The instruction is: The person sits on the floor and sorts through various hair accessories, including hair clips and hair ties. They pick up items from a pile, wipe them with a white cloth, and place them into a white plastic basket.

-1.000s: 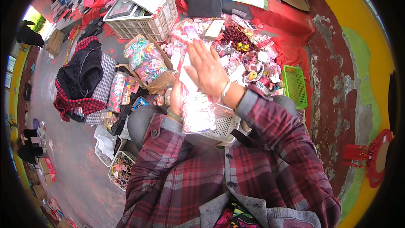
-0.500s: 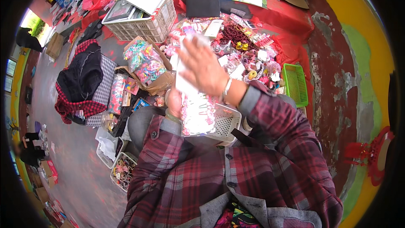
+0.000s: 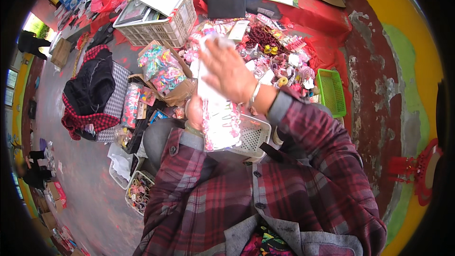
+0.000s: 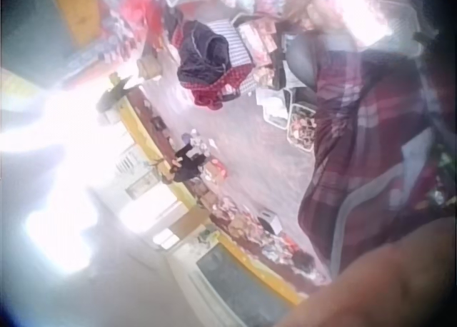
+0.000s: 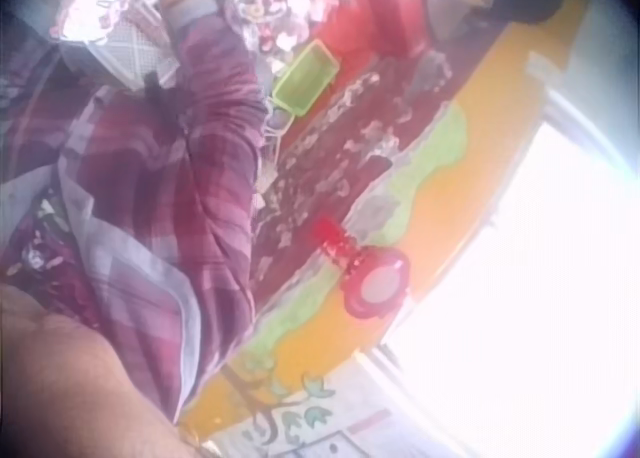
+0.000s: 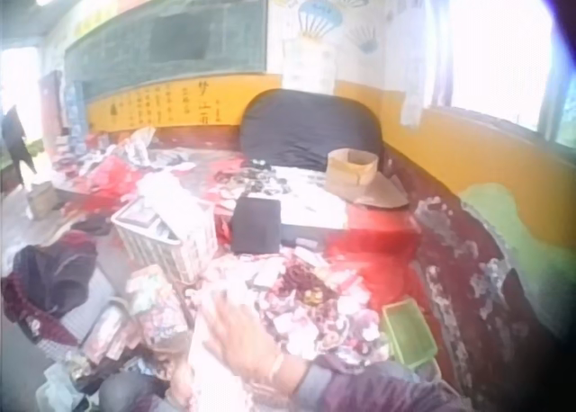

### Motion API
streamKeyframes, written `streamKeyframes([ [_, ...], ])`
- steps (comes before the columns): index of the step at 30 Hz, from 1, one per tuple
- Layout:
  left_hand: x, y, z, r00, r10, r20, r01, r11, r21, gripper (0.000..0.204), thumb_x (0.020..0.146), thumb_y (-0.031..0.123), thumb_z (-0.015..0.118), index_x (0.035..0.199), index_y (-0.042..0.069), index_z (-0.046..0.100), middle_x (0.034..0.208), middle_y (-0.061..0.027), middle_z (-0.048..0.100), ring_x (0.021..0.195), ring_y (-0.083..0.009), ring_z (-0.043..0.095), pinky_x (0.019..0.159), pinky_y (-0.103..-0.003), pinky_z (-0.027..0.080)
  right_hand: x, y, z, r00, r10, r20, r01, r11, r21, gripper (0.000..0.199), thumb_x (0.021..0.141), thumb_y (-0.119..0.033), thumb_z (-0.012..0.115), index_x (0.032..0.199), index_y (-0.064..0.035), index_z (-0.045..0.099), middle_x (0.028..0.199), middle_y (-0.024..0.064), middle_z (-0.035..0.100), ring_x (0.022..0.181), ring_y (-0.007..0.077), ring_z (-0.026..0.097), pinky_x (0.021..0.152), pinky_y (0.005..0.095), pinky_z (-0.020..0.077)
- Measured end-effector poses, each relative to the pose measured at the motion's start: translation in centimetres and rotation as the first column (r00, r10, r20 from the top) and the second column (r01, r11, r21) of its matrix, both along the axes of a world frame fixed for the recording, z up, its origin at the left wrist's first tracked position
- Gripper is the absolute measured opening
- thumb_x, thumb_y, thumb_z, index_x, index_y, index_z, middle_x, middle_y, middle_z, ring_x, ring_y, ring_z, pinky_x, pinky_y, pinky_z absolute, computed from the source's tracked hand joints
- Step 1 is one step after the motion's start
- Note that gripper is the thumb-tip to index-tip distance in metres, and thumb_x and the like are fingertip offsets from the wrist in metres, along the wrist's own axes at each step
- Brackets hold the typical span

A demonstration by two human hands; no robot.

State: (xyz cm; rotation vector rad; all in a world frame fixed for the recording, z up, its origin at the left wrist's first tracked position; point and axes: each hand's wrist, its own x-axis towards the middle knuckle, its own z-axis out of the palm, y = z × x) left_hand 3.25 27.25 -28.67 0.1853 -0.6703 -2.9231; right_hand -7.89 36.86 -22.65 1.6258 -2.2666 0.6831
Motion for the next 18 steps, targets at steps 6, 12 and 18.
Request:
streamKeyframes([
  [6,-0.3,-2.3,0.8,0.999,0.041,-0.027,-0.039,0.995,0.094,0.058,0.096,0.045,0.029,0.137,0.004,0.032,0.135,-0.0155,0.042,0.121,-0.0314,0.044,0.103,-0.046,0.033,5.6,2.8,-2.4,0.962,0.208,0.177,-0.232,0.964,0.13,0.061,0.088,-0.029,0.05,0.138,-0.0026,0.028,0.144,0.0201,0.024,0.134,0.0355,0.023,0.109,0.0454,0.0198],
  [12,-0.5,-2.8,0.4,0.979,-0.047,-0.199,0.086,0.977,0.193,0.058,0.096,0.045,0.03,0.128,-0.001,0.04,0.123,-0.017,0.052,0.109,-0.0295,0.053,0.097,-0.041,0.04,5.9,3.8,-1.3,0.957,0.212,0.197,-0.261,0.928,0.267,0.063,0.088,-0.031,0.048,0.14,-0.0032,0.026,0.145,0.0193,0.023,0.136,0.0318,0.02,0.109,0.045,0.0183],
  [18,-0.6,-1.3,0.9,1.0,0.014,-0.015,-0.011,0.986,0.166,0.06,0.095,0.046,0.028,0.136,0.003,0.033,0.137,-0.0161,0.039,0.123,-0.0294,0.041,0.104,-0.043,0.031,1.7,1.9,-2.1,0.988,0.1,0.121,-0.103,0.994,0.023,0.058,0.089,-0.026,0.048,0.139,-0.0041,0.028,0.144,0.0175,0.026,0.135,0.0309,0.024,0.109,0.0447,0.0209],
])
